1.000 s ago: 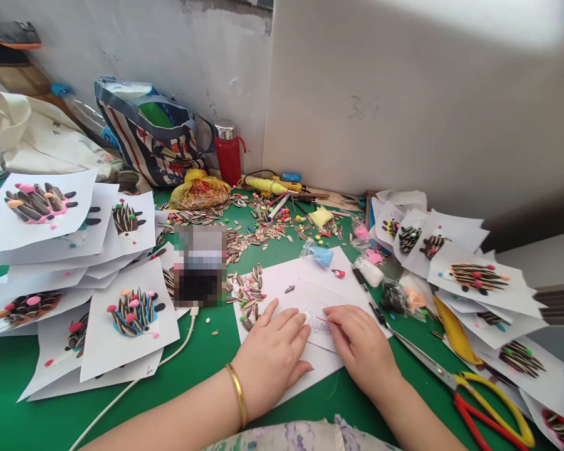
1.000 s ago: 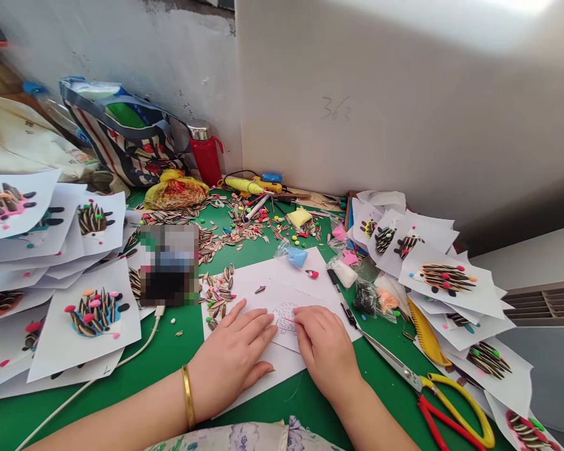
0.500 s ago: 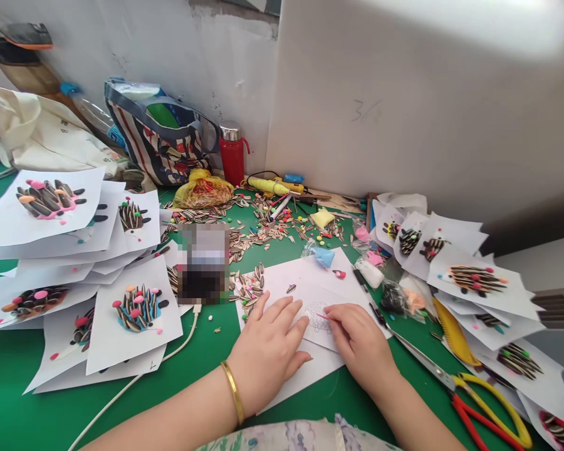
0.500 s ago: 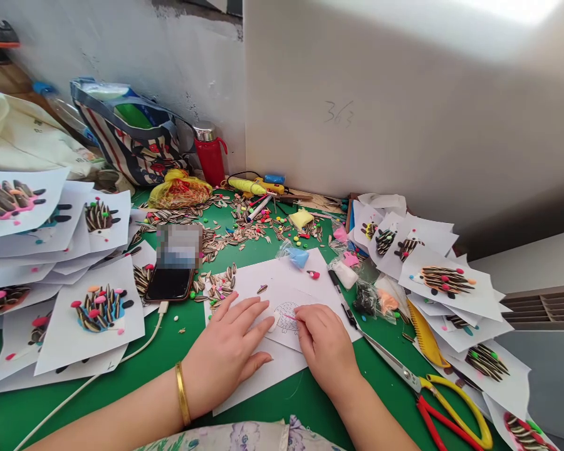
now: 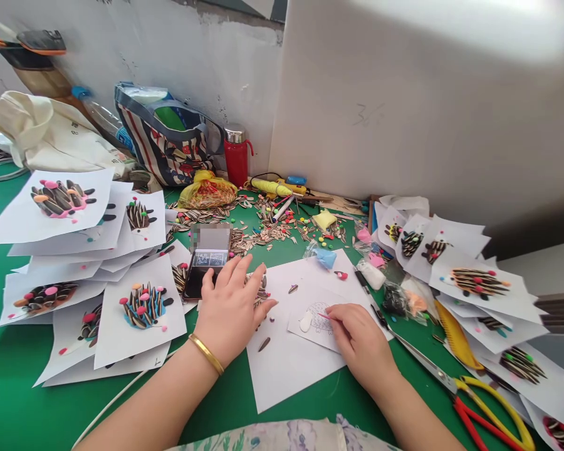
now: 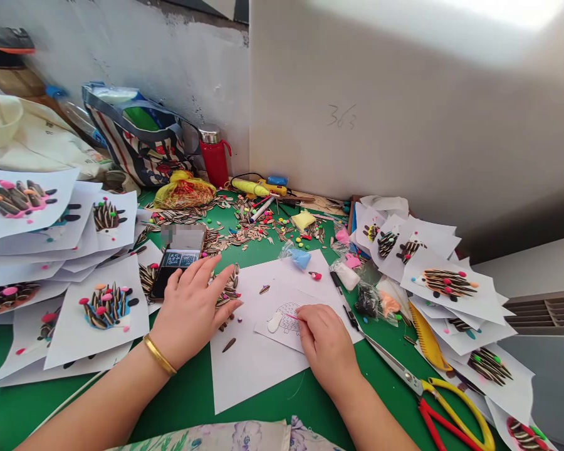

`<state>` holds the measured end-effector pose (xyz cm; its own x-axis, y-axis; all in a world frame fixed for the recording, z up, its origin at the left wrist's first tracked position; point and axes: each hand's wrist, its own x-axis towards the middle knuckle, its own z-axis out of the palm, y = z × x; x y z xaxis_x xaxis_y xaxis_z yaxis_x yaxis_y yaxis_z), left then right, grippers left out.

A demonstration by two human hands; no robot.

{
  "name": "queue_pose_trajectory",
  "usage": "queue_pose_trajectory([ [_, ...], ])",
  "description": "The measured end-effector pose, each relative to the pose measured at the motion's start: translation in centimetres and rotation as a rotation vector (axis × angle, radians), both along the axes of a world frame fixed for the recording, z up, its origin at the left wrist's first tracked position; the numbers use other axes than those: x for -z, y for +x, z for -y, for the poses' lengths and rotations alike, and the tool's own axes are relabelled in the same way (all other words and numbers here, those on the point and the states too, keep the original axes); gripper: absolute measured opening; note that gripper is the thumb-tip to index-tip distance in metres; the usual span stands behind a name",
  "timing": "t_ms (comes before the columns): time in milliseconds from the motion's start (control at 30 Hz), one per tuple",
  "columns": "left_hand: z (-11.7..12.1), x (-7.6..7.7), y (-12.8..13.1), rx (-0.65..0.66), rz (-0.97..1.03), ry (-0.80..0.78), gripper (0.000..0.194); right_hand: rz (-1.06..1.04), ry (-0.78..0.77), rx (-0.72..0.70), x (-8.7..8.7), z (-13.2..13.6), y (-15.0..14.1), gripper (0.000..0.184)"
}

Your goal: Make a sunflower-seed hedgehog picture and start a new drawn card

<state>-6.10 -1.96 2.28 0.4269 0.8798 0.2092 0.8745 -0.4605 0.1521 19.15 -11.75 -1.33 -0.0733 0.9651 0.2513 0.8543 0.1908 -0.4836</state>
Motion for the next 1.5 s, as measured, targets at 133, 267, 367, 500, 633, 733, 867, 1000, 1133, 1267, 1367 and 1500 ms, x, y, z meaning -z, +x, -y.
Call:
queue_pose_trajectory([
  [133, -0.2, 0.1, -0.1, -0.015, -0.015, -0.017, 0.053, 0.001, -0.01, 0.004, 0.0, 0.0, 0.0, 0.012],
  [267, 0.6, 0.0, 0.5, 0.024, -0.001, -0.006, 0.055, 0.005, -0.009, 0.008, 0.1, 0.0, 0.0, 0.014],
  [367, 1.6, -0.2, 1.1, 0.095, 0.008, -0.022, 0.054, 0.004, 0.003, 0.008, 0.2, 0.0, 0.1, 0.014],
  [500, 2.5, -0.3, 1.4, 0.134, 0.016, -0.044, 0.054, 0.001, 0.008, 0.003, 0.2, -0.1, 0.1, 0.014],
  [633, 2.8, -0.4, 1.3, 0.128, 0.024, -0.052, 0.056, -0.004, -0.001, 0.002, 0.2, -0.1, 0.1, 0.014],
  [733, 2.9, -0.3, 1.3, 0.139, 0.024, -0.058, 0.056, -0.006, -0.01, 0.004, 0.2, -0.1, 0.1, 0.013],
  [867, 3.0, -0.1, 1.3, 0.156, 0.024, -0.061, 0.056, -0.012, -0.028, 0.009, 0.2, -0.1, 0.1, 0.013],
  [1000, 3.1, 0.1, 1.3, 0.155, 0.024, -0.064, 0.055, -0.016, -0.031, 0.009, 0.2, -0.1, 0.1, 0.012],
  [1133, 3.1, 0.1, 1.3, 0.153, 0.023, -0.066, 0.055, -0.021, -0.033, 0.004, 0.2, -0.1, 0.1, 0.012],
  [1267, 3.2, -0.1, 1.4, 0.142, 0.011, -0.073, 0.055, -0.022, -0.028, 0.003, 0.3, -0.1, 0.1, 0.012],
  [1367, 3.3, -0.1, 1.5, 0.14, 0.003, -0.085, 0.055, -0.024, -0.031, 0.007, 0.4, -0.1, 0.1, 0.012],
  [1500, 3.2, -0.1, 1.5, 0.135, -0.006, -0.087, 0.055, -0.026, -0.029, 0.009, 0.4, 0.0, 0.2, 0.012],
])
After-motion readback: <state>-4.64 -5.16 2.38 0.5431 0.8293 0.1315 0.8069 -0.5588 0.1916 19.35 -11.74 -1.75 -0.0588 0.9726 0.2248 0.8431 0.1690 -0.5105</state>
